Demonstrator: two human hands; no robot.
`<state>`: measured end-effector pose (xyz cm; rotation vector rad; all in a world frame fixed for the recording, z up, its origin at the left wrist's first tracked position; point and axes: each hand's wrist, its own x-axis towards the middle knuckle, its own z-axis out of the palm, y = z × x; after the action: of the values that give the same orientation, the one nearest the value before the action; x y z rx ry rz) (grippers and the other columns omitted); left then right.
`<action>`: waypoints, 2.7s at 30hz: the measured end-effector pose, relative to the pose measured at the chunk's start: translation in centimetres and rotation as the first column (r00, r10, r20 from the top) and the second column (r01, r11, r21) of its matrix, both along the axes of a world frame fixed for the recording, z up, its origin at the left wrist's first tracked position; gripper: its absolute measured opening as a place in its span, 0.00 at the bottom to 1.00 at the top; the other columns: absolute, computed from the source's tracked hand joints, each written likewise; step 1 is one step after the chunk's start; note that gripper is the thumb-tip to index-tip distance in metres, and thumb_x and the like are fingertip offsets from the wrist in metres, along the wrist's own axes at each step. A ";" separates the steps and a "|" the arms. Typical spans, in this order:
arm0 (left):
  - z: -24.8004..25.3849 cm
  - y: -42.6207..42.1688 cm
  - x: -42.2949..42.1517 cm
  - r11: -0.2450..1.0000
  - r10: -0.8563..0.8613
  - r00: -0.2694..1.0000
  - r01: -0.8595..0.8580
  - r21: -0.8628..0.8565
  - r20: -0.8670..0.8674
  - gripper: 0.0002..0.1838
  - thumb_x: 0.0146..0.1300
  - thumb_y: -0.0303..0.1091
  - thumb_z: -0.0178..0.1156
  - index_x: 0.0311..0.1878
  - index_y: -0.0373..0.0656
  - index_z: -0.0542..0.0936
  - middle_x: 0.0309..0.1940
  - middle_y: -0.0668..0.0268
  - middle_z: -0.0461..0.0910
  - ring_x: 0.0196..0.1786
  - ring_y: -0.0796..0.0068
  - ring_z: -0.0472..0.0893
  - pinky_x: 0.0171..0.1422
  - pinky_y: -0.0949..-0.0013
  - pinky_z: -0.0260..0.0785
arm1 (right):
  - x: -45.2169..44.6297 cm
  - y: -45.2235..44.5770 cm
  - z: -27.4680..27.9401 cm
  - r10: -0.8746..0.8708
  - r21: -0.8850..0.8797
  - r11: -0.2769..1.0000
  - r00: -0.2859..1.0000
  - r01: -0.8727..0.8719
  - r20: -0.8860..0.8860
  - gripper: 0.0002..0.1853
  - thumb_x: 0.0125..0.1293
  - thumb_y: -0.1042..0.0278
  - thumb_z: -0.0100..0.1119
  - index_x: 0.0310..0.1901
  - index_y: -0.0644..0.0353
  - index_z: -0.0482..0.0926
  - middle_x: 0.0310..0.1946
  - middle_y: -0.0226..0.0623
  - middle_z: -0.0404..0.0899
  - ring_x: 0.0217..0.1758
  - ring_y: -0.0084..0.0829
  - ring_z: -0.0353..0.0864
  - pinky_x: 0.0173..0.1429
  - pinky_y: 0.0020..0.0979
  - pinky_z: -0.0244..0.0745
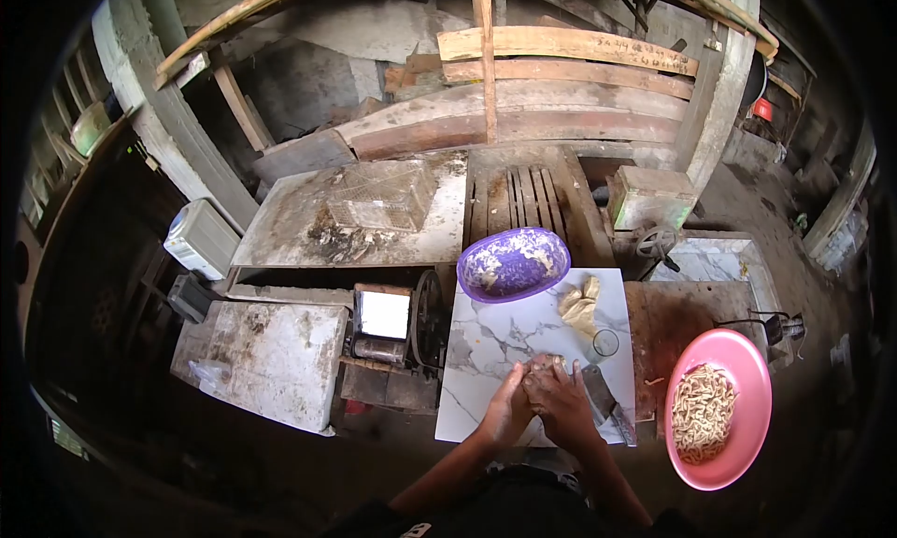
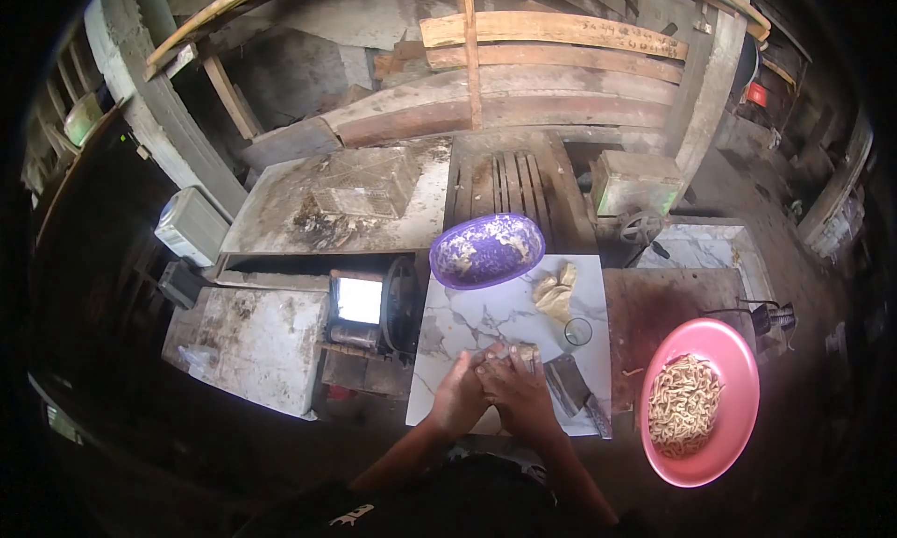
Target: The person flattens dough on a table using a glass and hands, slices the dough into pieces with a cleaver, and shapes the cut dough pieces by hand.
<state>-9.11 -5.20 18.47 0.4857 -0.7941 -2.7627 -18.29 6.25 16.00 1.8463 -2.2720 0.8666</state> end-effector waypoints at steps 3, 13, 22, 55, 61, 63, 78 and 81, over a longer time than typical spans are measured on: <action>-2.1 0.1 0.1 0.992 -0.085 0.996 0.087 -0.091 0.033 0.33 0.77 0.56 0.32 0.71 0.39 0.59 0.64 0.58 0.69 0.65 0.61 0.71 0.68 0.57 0.62 | -0.4 -0.3 -2.1 0.025 -0.234 0.972 0.988 0.012 0.155 0.18 0.58 0.68 0.60 0.52 0.53 0.79 0.55 0.41 0.78 0.66 0.47 0.71 0.73 0.58 0.52; -4.6 -0.1 1.4 0.967 -0.078 0.987 0.110 -0.230 0.141 0.34 0.76 0.48 0.46 0.76 0.40 0.51 0.65 0.57 0.69 0.65 0.66 0.72 0.69 0.61 0.62 | 0.6 -1.4 -4.9 -0.078 -0.263 0.952 0.953 0.159 0.292 0.17 0.55 0.72 0.58 0.49 0.56 0.77 0.50 0.44 0.77 0.53 0.47 0.76 0.63 0.50 0.63; -5.0 1.0 0.9 0.985 -0.052 0.996 0.062 -0.161 0.066 0.33 0.76 0.47 0.45 0.74 0.36 0.52 0.68 0.51 0.64 0.70 0.61 0.66 0.76 0.58 0.55 | 0.2 -0.1 -5.2 -0.099 -0.280 0.883 0.732 0.376 0.674 0.20 0.71 0.61 0.50 0.58 0.65 0.73 0.56 0.50 0.75 0.58 0.47 0.76 0.63 0.43 0.68; -5.0 -0.3 2.4 0.953 -0.298 0.948 0.289 0.091 0.113 0.47 0.67 0.75 0.29 0.73 0.42 0.59 0.56 0.60 0.76 0.46 0.72 0.75 0.66 0.64 0.61 | 1.2 1.5 -5.7 -0.055 -0.226 0.966 0.956 0.124 0.289 0.31 0.53 0.56 0.71 0.57 0.61 0.75 0.53 0.44 0.78 0.58 0.49 0.75 0.63 0.49 0.64; -4.8 0.2 1.9 0.960 -0.279 0.939 0.264 0.094 0.202 0.44 0.71 0.69 0.30 0.77 0.42 0.44 0.63 0.49 0.69 0.64 0.54 0.73 0.76 0.52 0.53 | 0.8 2.0 -5.9 -0.110 -0.307 0.935 0.968 0.178 0.225 0.23 0.47 0.64 0.77 0.45 0.61 0.79 0.43 0.42 0.81 0.46 0.45 0.80 0.52 0.42 0.74; -4.9 0.2 1.8 0.959 -0.282 0.940 0.278 0.051 0.191 0.43 0.72 0.67 0.32 0.77 0.43 0.42 0.63 0.48 0.69 0.65 0.53 0.72 0.77 0.51 0.52 | 1.1 1.8 -6.5 -0.185 -0.365 0.869 0.903 0.334 0.387 0.22 0.50 0.58 0.74 0.46 0.60 0.81 0.41 0.42 0.81 0.45 0.43 0.79 0.54 0.43 0.71; -3.7 0.2 1.1 0.996 -0.079 0.987 0.070 0.063 0.142 0.27 0.77 0.43 0.43 0.70 0.34 0.61 0.53 0.62 0.75 0.55 0.72 0.76 0.63 0.64 0.67 | 1.2 0.3 -5.1 -0.136 -0.279 0.939 0.963 0.201 0.234 0.21 0.61 0.60 0.66 0.54 0.58 0.79 0.59 0.48 0.74 0.59 0.51 0.75 0.64 0.47 0.67; -3.9 0.2 1.3 0.999 0.043 0.962 -0.034 -0.036 0.268 0.22 0.76 0.42 0.47 0.64 0.36 0.70 0.41 0.64 0.78 0.38 0.76 0.78 0.45 0.73 0.72 | 1.2 0.8 -3.5 -0.138 -0.242 0.951 0.963 0.195 0.232 0.24 0.57 0.61 0.70 0.55 0.57 0.78 0.59 0.47 0.74 0.59 0.50 0.75 0.64 0.46 0.67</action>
<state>-7.85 -4.98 14.56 0.8752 -0.8735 -2.6779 -17.10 7.09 12.51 1.4881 -2.2536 1.3179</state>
